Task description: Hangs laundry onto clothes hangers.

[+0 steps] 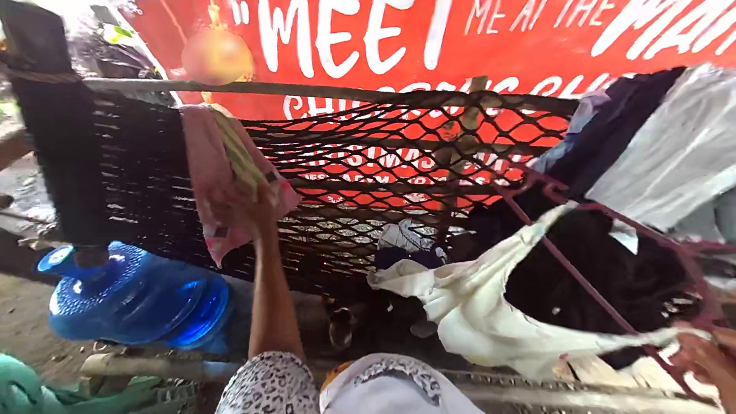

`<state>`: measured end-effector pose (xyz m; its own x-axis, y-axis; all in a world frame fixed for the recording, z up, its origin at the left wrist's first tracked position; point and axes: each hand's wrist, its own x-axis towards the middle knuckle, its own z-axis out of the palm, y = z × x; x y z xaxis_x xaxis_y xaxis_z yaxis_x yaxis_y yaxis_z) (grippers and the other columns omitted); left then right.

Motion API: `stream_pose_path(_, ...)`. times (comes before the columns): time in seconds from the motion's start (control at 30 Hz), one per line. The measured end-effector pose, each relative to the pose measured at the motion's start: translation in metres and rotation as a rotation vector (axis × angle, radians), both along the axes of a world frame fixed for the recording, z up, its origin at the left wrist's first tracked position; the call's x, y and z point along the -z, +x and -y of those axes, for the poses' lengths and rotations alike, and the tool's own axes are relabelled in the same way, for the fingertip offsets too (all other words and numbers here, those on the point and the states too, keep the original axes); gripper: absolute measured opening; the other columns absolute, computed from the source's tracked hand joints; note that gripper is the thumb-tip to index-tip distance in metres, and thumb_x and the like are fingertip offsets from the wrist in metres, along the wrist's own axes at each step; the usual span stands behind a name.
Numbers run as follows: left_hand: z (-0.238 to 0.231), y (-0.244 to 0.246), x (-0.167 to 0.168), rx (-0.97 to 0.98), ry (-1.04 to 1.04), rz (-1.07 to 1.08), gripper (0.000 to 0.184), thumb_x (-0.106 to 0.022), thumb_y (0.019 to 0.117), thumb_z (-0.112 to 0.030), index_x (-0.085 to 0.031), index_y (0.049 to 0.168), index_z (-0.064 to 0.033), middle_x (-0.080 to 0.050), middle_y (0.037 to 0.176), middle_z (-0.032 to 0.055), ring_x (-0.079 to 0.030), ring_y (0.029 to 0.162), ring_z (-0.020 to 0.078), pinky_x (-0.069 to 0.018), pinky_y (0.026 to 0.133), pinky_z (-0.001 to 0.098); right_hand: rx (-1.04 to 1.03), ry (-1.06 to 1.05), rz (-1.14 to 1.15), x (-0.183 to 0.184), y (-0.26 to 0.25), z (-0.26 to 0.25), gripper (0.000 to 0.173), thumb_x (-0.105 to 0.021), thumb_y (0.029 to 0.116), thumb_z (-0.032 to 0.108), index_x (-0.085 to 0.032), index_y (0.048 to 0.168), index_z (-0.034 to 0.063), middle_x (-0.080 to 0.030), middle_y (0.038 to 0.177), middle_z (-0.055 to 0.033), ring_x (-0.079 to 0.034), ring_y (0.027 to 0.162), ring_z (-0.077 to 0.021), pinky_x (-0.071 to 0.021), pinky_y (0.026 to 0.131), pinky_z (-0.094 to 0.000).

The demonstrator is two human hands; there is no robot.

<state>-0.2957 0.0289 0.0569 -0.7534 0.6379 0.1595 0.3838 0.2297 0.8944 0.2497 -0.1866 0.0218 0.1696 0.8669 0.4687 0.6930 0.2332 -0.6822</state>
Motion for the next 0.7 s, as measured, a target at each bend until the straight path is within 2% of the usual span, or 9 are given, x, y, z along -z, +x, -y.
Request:
stream_pose_path(0.07, -0.032, -0.046, 0.061, -0.093, 0.096, -0.179, 0.092, -0.067, 0.0983, -0.034, -0.012, 0.16, 0.007, -0.017, 0.163, 0.0357, -0.02, 0.152, 0.0488, -0.0167, 0.123, 0.059, 0.045, -0.05, 0.001, 0.003, -0.003, 0.001, 0.035, -0.051, 0.1035, 0.009, -0.052, 0.115, -0.0241, -0.063, 0.089, -0.0142, -0.06, 0.074, -0.0001, -0.054, 0.071, -0.0197)
stream_pose_path(0.13, -0.058, -0.089, 0.101, -0.068, 0.172, -0.363, 0.093, -0.062, 0.0977, -0.046, -0.014, 0.162, -0.0003, -0.015, 0.164, 0.0345, -0.016, 0.151, 0.053, -0.0132, 0.119, 0.0699, 0.138, -0.038, 0.01, 0.003, -0.009, -0.005, 0.034, -0.053, 0.1015, 0.012, -0.058, 0.115, -0.0194, -0.064, 0.087, -0.0166, -0.058, 0.07, -0.0037, -0.0529, 0.066, -0.021)
stream_pose_path(0.2, -0.06, -0.099, 0.086, -0.036, 0.15, -0.458, 0.068, -0.052, 0.103, -0.038, -0.032, 0.158, -0.0029, -0.028, 0.16, 0.0335, -0.023, 0.147, 0.0553, -0.0139, 0.116, 0.0736, 0.203, -0.046, 0.001, 0.0, -0.014, -0.011, 0.033, -0.054, 0.1012, 0.013, -0.061, 0.115, -0.0165, -0.065, 0.087, -0.0176, -0.059, 0.069, -0.007, -0.0528, 0.066, -0.0241)
stream_pose_path(0.27, -0.063, -0.088, 0.064, -0.015, 0.195, -0.515, 0.048, -0.045, 0.106, -0.027, -0.05, 0.145, -0.0001, -0.041, 0.152, 0.0324, -0.035, 0.142, 0.0531, -0.0191, 0.116, 0.0694, 0.241, -0.066, -0.03, -0.002, -0.017, -0.013, 0.031, -0.054, 0.1012, 0.012, -0.061, 0.116, -0.0154, -0.064, 0.087, -0.0159, -0.058, 0.07, -0.006, -0.0512, 0.067, -0.0229)
stream_pose_path(0.4, -0.057, -0.008, -0.012, 0.217, 0.402, -0.517, 0.042, -0.044, 0.1065, -0.015, -0.051, 0.135, 0.0157, -0.047, 0.14, 0.0409, -0.046, 0.133, 0.0535, -0.036, 0.112, 0.0574, 0.256, -0.065, -0.078, 0.001, -0.018, -0.016, 0.028, -0.056, 0.1, 0.01, -0.062, 0.113, -0.0137, -0.064, 0.086, -0.0119, -0.058, 0.069, -0.0014, -0.0508, 0.066, -0.0185)
stream_pose_path(0.47, -0.057, 0.03, -0.034, 0.419, 0.542, -0.498, 0.039, -0.048, 0.1045, -0.011, -0.051, 0.132, 0.0176, -0.054, 0.131, 0.0391, -0.055, 0.123, 0.0468, -0.0428, 0.107, 0.0509, 0.271, -0.057, -0.094, 0.003, -0.017, -0.017, 0.026, -0.056, 0.0997, 0.009, -0.062, 0.112, -0.0137, -0.063, 0.083, -0.0091, -0.056, 0.067, 0.0011, -0.0494, 0.064, -0.0159)
stream_pose_path(0.53, -0.055, 0.062, -0.044, 0.662, 0.614, -0.428, 0.037, -0.053, 0.1036, -0.01, -0.052, 0.13, 0.0155, -0.061, 0.122, 0.0311, -0.064, 0.106, 0.0287, -0.0522, 0.094, 0.0383, 0.308, -0.046, -0.095, 0.001, -0.016, -0.016, 0.027, -0.056, 0.0997, 0.009, -0.062, 0.113, -0.0141, -0.063, 0.082, -0.0085, -0.055, 0.066, 0.0022, -0.0477, 0.063, -0.0146)
stream_pose_path(0.6, -0.055, 0.087, -0.044, 0.938, 0.649, -0.238, 0.032, -0.057, 0.1017, -0.01, -0.056, 0.125, 0.0112, -0.065, 0.109, 0.0152, -0.064, 0.092, 0.0087, -0.0548, 0.084, 0.0261, 0.352, -0.052, -0.093, 0.0, -0.014, -0.011, 0.029, -0.055, 0.1009, 0.01, -0.061, 0.115, -0.0152, -0.063, 0.084, -0.0115, -0.055, 0.067, -0.0003, -0.0482, 0.064, -0.0176)
stream_pose_path(0.7, -0.061, 0.114, -0.024, 1.281, 0.583, 0.093, 0.015, -0.059, 0.0973, -0.007, -0.064, 0.111, -0.0041, -0.07, 0.094, -0.0073, -0.066, 0.083, -0.0016, -0.0582, 0.077, 0.0223, 0.411, -0.07, -0.112, 0.0, -0.011, -0.003, 0.03, -0.055, 0.1018, 0.011, -0.061, 0.115, -0.0146, -0.063, 0.085, -0.0123, -0.056, 0.067, -0.0015, -0.0498, 0.064, -0.0191)
